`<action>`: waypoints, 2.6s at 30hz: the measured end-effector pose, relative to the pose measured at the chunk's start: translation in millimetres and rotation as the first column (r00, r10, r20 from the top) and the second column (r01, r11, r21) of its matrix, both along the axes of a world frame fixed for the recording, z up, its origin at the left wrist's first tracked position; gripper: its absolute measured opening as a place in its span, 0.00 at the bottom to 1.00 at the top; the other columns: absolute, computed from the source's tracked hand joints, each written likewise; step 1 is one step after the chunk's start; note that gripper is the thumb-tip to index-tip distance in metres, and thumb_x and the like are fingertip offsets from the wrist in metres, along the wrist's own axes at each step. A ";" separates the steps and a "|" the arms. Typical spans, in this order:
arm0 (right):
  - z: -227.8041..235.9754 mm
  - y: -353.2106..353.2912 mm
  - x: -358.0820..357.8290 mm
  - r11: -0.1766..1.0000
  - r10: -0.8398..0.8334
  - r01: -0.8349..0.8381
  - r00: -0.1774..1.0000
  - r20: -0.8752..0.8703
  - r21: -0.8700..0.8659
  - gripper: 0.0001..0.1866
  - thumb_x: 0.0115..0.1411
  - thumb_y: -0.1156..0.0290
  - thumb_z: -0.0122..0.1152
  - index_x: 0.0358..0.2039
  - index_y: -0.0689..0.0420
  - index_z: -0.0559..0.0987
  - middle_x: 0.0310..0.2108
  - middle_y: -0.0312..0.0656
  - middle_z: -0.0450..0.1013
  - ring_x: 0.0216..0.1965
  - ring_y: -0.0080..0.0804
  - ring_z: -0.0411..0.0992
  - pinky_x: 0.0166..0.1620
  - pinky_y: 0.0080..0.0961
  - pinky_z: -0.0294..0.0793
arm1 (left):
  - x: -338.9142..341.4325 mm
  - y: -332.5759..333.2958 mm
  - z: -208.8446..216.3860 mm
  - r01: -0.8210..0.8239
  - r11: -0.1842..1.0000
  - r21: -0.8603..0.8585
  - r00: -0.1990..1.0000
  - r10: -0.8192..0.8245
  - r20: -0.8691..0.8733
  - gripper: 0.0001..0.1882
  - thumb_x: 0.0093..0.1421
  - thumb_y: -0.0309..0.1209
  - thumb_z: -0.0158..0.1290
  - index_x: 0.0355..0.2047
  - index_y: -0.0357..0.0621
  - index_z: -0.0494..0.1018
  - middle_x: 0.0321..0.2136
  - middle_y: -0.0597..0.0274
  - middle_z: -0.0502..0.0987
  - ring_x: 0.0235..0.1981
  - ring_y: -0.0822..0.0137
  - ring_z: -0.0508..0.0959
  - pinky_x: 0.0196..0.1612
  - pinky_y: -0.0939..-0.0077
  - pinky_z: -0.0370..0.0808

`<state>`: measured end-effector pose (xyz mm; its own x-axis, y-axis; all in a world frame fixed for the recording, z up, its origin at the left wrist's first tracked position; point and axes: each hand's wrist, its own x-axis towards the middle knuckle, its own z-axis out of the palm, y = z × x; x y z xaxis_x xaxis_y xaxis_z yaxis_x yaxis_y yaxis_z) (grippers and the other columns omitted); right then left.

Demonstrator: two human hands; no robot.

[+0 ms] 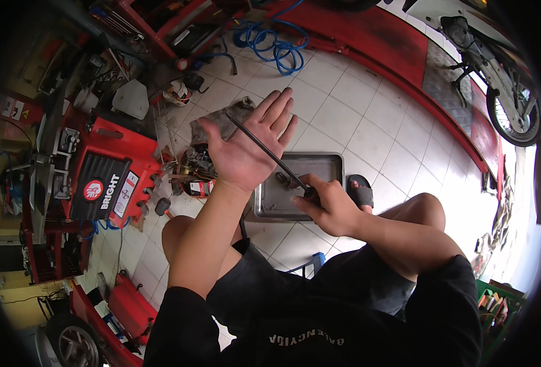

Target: The person sits in a workshop and uses a screwdriver to disassemble a cylindrical mechanical part, removing internal components and placing them into a metal tray. They continue to use the screwdriver to pry and extract parts from the housing.

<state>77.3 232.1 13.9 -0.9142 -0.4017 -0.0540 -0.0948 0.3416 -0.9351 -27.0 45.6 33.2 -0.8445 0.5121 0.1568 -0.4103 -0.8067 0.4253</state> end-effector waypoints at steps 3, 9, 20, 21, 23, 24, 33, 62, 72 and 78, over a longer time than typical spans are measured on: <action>4.2 -0.7 0.0 0.999 -0.014 0.013 1.000 -0.012 -0.032 0.19 0.66 0.69 0.60 0.50 0.70 0.71 0.19 0.50 0.73 0.19 0.39 0.71 0.28 0.34 0.71 | 1.6 -0.3 2.3 -0.007 1.000 -0.002 1.000 0.007 -0.006 0.75 0.45 0.80 0.50 0.71 0.26 0.39 0.74 0.40 0.39 0.77 0.55 0.40 0.77 0.56 0.39; -22.0 5.8 -7.6 0.998 0.044 -0.041 0.997 -0.066 0.042 0.19 0.67 0.68 0.59 0.51 0.69 0.71 0.19 0.46 0.73 0.20 0.33 0.73 0.30 0.30 0.72 | 4.8 -3.4 0.3 0.008 1.000 -0.010 1.000 -0.008 0.000 0.75 0.46 0.80 0.50 0.72 0.26 0.38 0.75 0.40 0.39 0.77 0.55 0.39 0.77 0.54 0.38; 9.2 2.0 -7.0 0.971 0.236 -0.216 0.927 0.292 -0.100 0.20 0.67 0.62 0.60 0.46 0.69 0.71 0.18 0.44 0.74 0.18 0.33 0.74 0.25 0.31 0.71 | 5.3 -5.5 10.8 0.001 1.000 -0.003 0.999 -0.001 -0.040 0.74 0.48 0.80 0.48 0.72 0.26 0.36 0.75 0.41 0.38 0.77 0.55 0.40 0.77 0.53 0.39; 9.6 1.7 -7.2 0.971 0.237 -0.218 0.925 0.296 -0.095 0.20 0.67 0.62 0.59 0.46 0.69 0.71 0.18 0.45 0.74 0.18 0.34 0.74 0.26 0.32 0.71 | 5.1 -5.8 10.5 0.001 1.000 -0.001 0.999 -0.001 -0.041 0.74 0.48 0.80 0.48 0.72 0.26 0.36 0.75 0.41 0.38 0.77 0.55 0.40 0.77 0.53 0.39; 10.8 1.1 -7.7 0.972 0.236 -0.221 0.923 0.303 -0.085 0.20 0.67 0.62 0.59 0.46 0.69 0.71 0.18 0.46 0.74 0.19 0.35 0.74 0.27 0.33 0.71 | 4.5 -6.3 9.7 0.001 1.000 0.002 0.999 -0.001 -0.043 0.74 0.48 0.80 0.48 0.72 0.26 0.36 0.75 0.41 0.38 0.77 0.55 0.40 0.77 0.53 0.39; 10.9 1.7 -7.7 0.973 0.228 -0.212 0.934 0.274 -0.086 0.20 0.67 0.63 0.59 0.47 0.69 0.71 0.19 0.46 0.74 0.19 0.35 0.75 0.27 0.33 0.72 | 4.1 -6.2 9.8 -0.001 1.000 -0.003 0.999 0.001 -0.050 0.74 0.48 0.80 0.48 0.72 0.26 0.36 0.75 0.41 0.38 0.77 0.55 0.40 0.77 0.53 0.39; 0.3 3.6 -9.9 0.994 0.105 -0.110 0.986 0.132 0.029 0.18 0.66 0.68 0.59 0.48 0.68 0.72 0.25 0.56 0.78 0.32 0.55 0.80 0.39 0.40 0.78 | 2.9 -8.1 9.9 -0.003 1.000 0.000 0.999 0.003 -0.050 0.75 0.47 0.79 0.49 0.72 0.25 0.36 0.75 0.41 0.38 0.77 0.55 0.40 0.76 0.51 0.39; -9.9 0.1 2.0 0.978 0.166 -0.136 0.967 -0.193 0.160 0.16 0.64 0.68 0.60 0.47 0.65 0.72 0.21 0.55 0.77 0.27 0.57 0.78 0.33 0.44 0.76 | -0.1 -8.4 8.0 -0.003 1.000 0.017 0.998 0.004 -0.067 0.74 0.48 0.76 0.52 0.71 0.24 0.35 0.74 0.38 0.38 0.76 0.52 0.39 0.76 0.44 0.37; -11.6 -1.9 5.2 0.996 0.084 -0.077 0.969 -0.231 0.041 0.16 0.65 0.67 0.59 0.48 0.64 0.72 0.24 0.55 0.78 0.28 0.57 0.78 0.34 0.45 0.76 | 1.4 -11.1 10.0 -0.017 1.000 0.019 0.998 0.018 -0.058 0.73 0.48 0.77 0.51 0.71 0.25 0.37 0.74 0.39 0.40 0.76 0.52 0.41 0.76 0.44 0.38; -10.7 -2.9 0.9 0.970 0.125 -0.111 0.991 -0.050 0.216 0.18 0.66 0.67 0.59 0.50 0.66 0.72 0.28 0.57 0.80 0.34 0.58 0.80 0.40 0.43 0.78 | 5.9 -10.9 10.2 0.012 0.998 0.060 1.000 -0.011 -0.017 0.72 0.47 0.77 0.52 0.72 0.29 0.39 0.74 0.41 0.41 0.76 0.52 0.41 0.76 0.44 0.39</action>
